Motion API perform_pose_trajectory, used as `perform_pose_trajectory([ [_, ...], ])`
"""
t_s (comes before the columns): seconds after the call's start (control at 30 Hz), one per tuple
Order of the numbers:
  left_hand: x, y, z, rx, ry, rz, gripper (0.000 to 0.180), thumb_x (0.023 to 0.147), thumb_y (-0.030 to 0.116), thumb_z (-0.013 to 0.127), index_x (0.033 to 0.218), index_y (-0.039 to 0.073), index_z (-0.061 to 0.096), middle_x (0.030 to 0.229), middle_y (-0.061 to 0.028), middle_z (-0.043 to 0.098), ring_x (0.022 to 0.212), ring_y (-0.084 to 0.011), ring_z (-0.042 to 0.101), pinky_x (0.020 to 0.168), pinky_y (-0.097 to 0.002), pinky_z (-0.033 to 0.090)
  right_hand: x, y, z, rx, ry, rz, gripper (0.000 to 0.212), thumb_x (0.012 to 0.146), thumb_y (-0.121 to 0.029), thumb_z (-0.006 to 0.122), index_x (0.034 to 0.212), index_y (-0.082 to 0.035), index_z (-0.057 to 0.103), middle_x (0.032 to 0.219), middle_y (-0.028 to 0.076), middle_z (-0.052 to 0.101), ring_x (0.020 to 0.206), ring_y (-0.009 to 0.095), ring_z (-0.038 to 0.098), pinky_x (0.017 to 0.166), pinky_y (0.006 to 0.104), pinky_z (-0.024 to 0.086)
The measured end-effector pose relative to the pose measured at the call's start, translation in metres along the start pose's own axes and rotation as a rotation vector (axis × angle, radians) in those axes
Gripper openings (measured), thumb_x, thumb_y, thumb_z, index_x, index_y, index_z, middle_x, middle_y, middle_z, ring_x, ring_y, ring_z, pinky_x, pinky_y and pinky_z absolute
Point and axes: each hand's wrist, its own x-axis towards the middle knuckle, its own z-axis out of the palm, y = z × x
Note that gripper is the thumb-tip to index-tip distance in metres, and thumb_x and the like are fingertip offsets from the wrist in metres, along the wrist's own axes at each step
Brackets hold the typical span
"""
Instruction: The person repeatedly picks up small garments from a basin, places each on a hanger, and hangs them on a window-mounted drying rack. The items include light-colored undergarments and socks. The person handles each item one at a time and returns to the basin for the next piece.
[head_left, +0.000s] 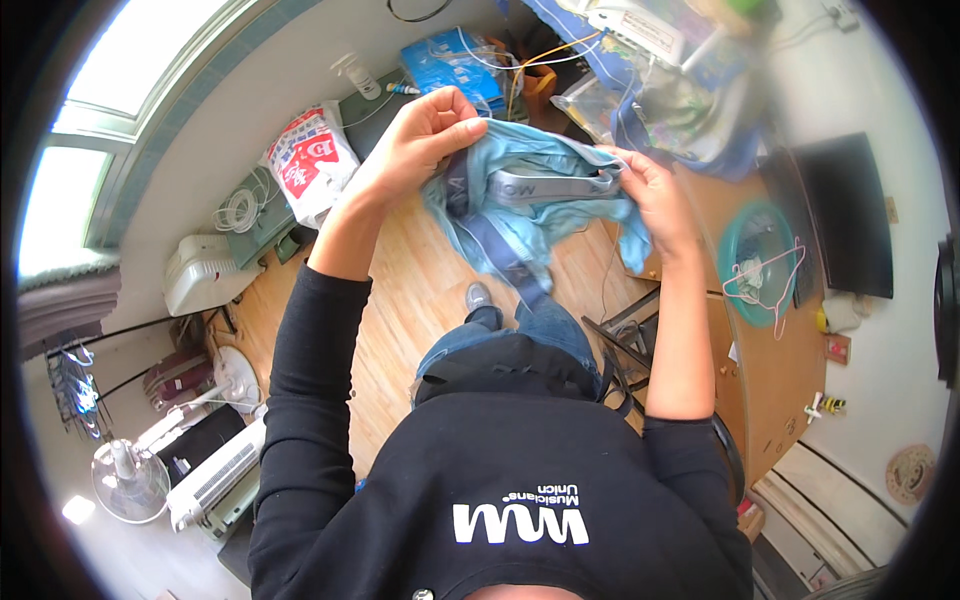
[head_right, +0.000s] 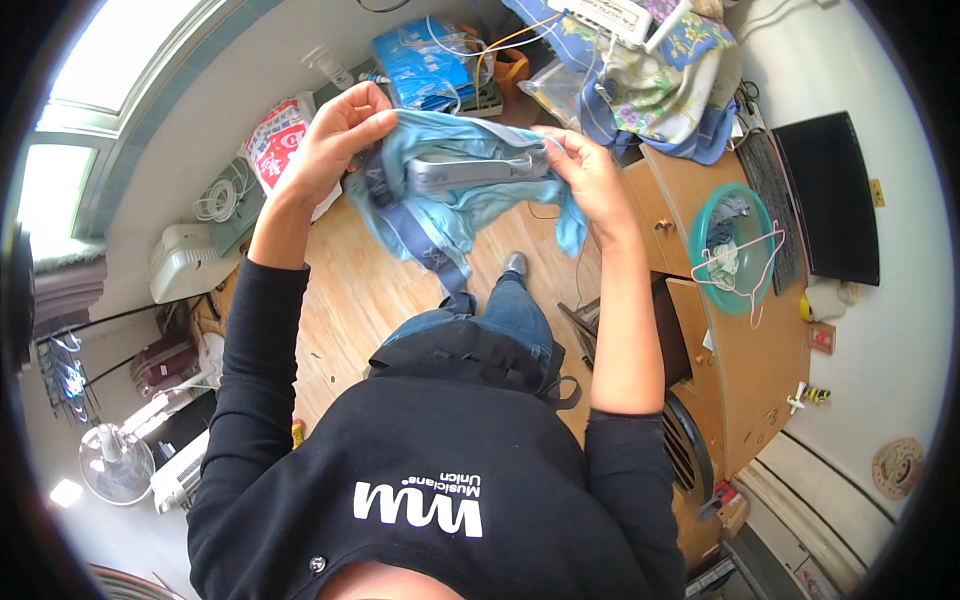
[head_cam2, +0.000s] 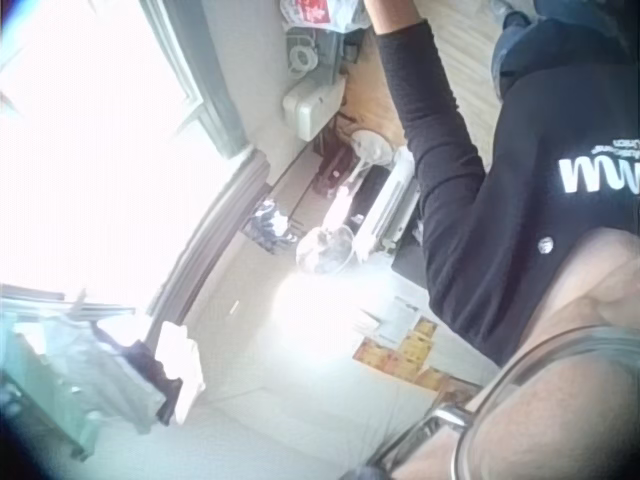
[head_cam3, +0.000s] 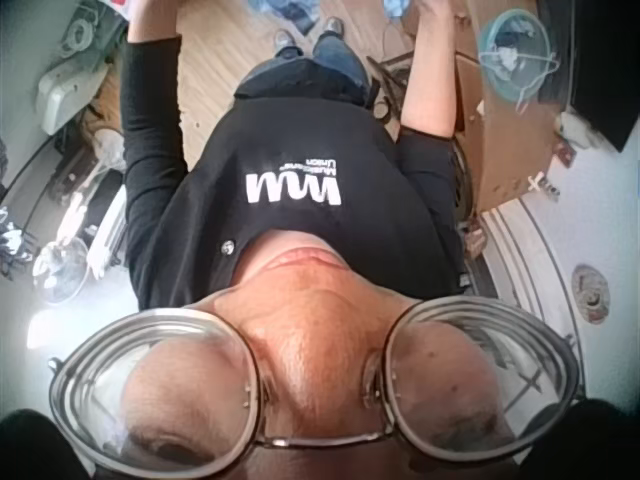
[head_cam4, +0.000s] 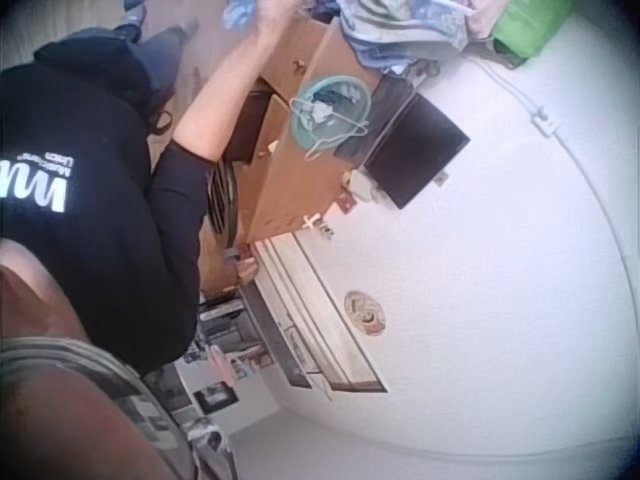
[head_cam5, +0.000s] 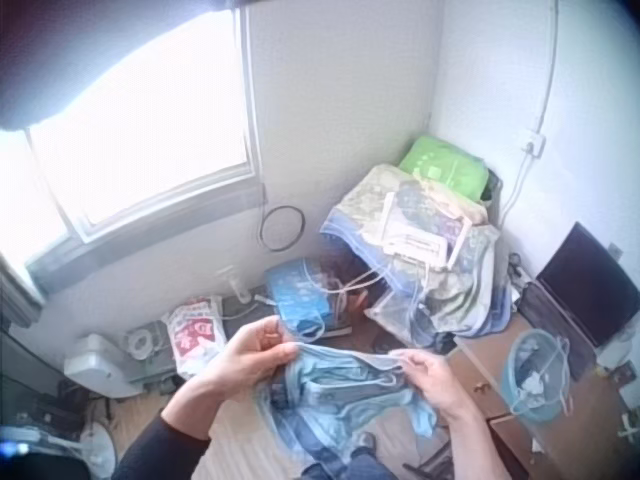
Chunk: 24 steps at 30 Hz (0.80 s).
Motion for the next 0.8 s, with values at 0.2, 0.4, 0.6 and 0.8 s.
perform_pose_trajectory([
  [0.2,-0.007,-0.01,-0.007,0.364,0.306,0.186,0.017,0.086,0.015,0.061,0.084,0.002,0.049,0.064,0.0007,0.048,0.06,-0.0053,0.041,0.052,-0.0223,0.037,0.018,-0.023,0.011,0.073,-0.024,-0.137,0.017,0.09,-0.017,0.057,0.098,-0.002,0.057,0.088,0.0,0.06,0.078,0.005,0.052,0.073,0.0204,0.042],
  [0.4,0.004,0.038,-0.008,0.543,0.484,0.377,0.022,0.087,0.022,0.057,0.094,0.003,0.048,0.074,-0.0086,0.055,0.066,-0.0153,0.052,0.062,-0.0285,0.044,0.038,-0.078,0.016,-0.402,-0.178,-0.273,0.05,0.08,-0.031,0.068,0.121,-0.008,0.052,0.097,0.004,0.056,0.087,0.01,0.055,0.075,0.0259,0.045],
  [0.6,-0.003,0.075,0.015,0.97,0.472,0.439,0.03,0.081,0.027,0.067,0.092,0.007,0.048,0.081,-0.0044,0.052,0.071,-0.0156,0.049,0.064,-0.0264,0.041,0.036,-0.084,0.042,-1.279,0.22,-0.616,0.028,0.073,-0.02,0.059,0.1,-0.021,0.066,0.094,0.002,0.058,0.079,0.024,0.061,0.068,0.0355,0.048],
  [0.8,-0.029,0.018,-0.042,1.58,0.546,0.379,0.039,0.065,0.017,0.074,0.1,0.013,0.055,0.1,-0.0045,0.055,0.088,-0.0247,0.057,0.071,-0.0347,0.048,0.068,-0.102,-0.016,-1.075,0.307,-0.766,0.024,0.078,-0.008,0.051,0.092,-0.014,0.07,0.082,0.006,0.064,0.069,0.023,0.06,0.064,0.0303,0.046],
])
